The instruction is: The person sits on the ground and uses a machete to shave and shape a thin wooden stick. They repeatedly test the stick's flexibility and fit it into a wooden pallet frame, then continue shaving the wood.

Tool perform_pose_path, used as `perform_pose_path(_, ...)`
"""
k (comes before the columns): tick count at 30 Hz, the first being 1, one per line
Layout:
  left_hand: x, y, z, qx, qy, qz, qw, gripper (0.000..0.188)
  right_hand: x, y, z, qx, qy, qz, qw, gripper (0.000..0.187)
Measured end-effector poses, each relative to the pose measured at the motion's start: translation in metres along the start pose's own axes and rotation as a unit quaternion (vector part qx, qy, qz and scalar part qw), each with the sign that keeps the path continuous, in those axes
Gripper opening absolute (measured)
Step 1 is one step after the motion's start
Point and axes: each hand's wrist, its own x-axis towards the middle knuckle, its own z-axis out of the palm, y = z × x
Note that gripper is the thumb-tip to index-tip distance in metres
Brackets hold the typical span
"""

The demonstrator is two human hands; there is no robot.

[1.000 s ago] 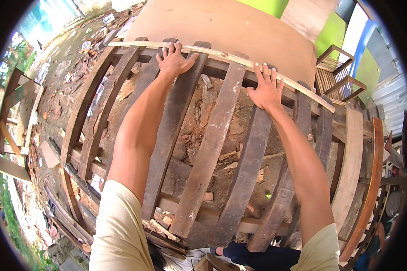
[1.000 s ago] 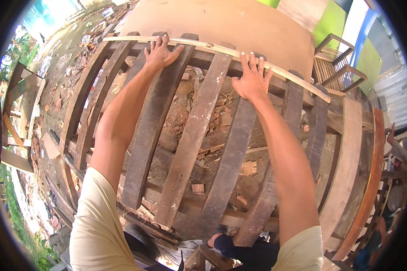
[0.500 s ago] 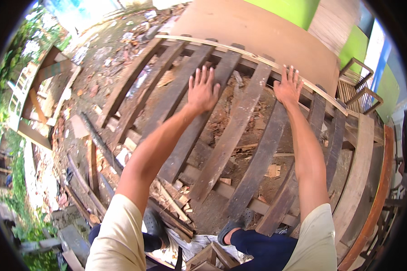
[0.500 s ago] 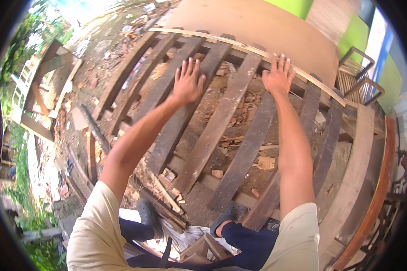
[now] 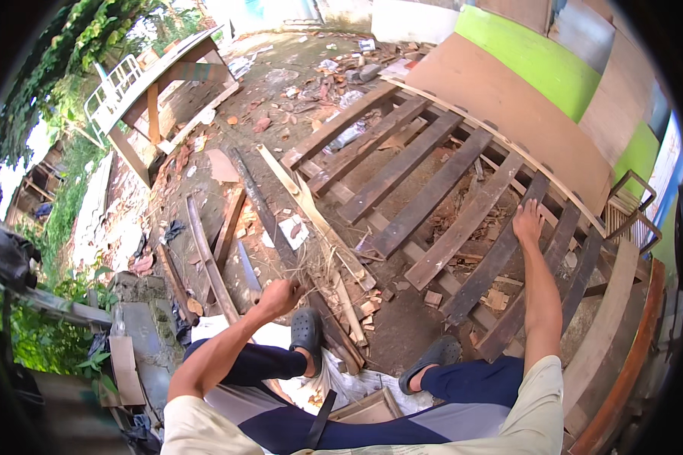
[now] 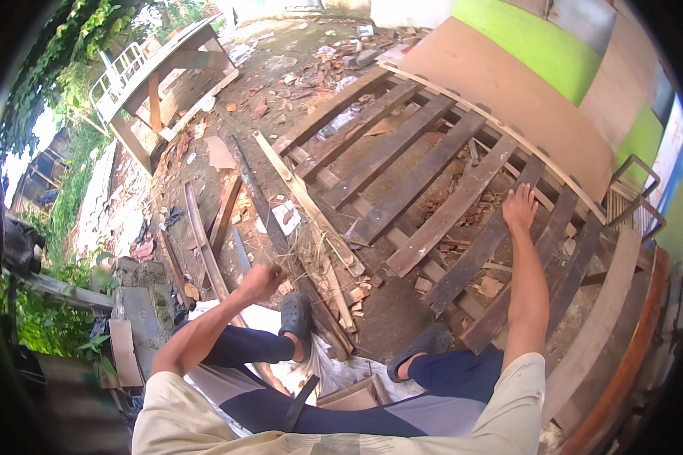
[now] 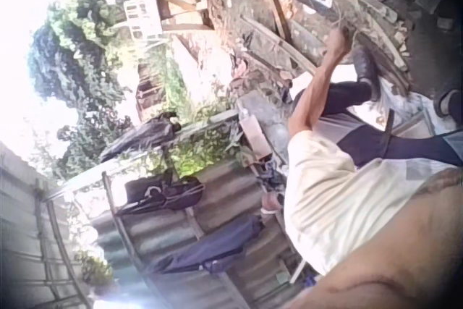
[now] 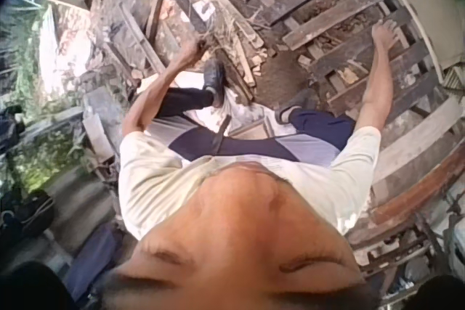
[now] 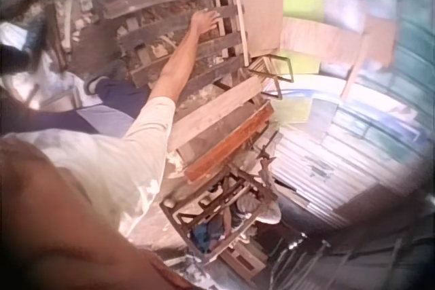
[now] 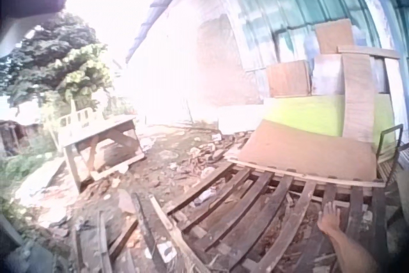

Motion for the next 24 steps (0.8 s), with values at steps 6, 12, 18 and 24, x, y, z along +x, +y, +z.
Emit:
perform_pose_path(6, -0.058, 0.019, -0.03, -0.009, -0.046, 0.016, 0.999, 0.048, -0.074, -0.051, -0.042, -0.087, -0.192, -0.014, 0.977, 0.055)
perform_pose_path(12, -0.065, -0.012, -0.03, -0.028, -0.064, 0.026, 0.997, 0.047, -0.158, -0.14, -0.09, -0.149, -0.166, -0.163, 0.961, 0.043)
perform_pose_path(18, -0.027, -0.051, -0.029, -0.095, 0.002, -0.036, 0.995, 0.043, -0.265, -0.258, -0.073, -0.148, -0.222, -0.332, 0.905, 0.05)
perform_pose_path(24, -0.013, -0.097, 0.035, -0.167, 0.045, -0.181, 0.968, 0.044, -0.299, -0.309, 0.063, -0.115, -0.32, -0.343, 0.876, 0.05)
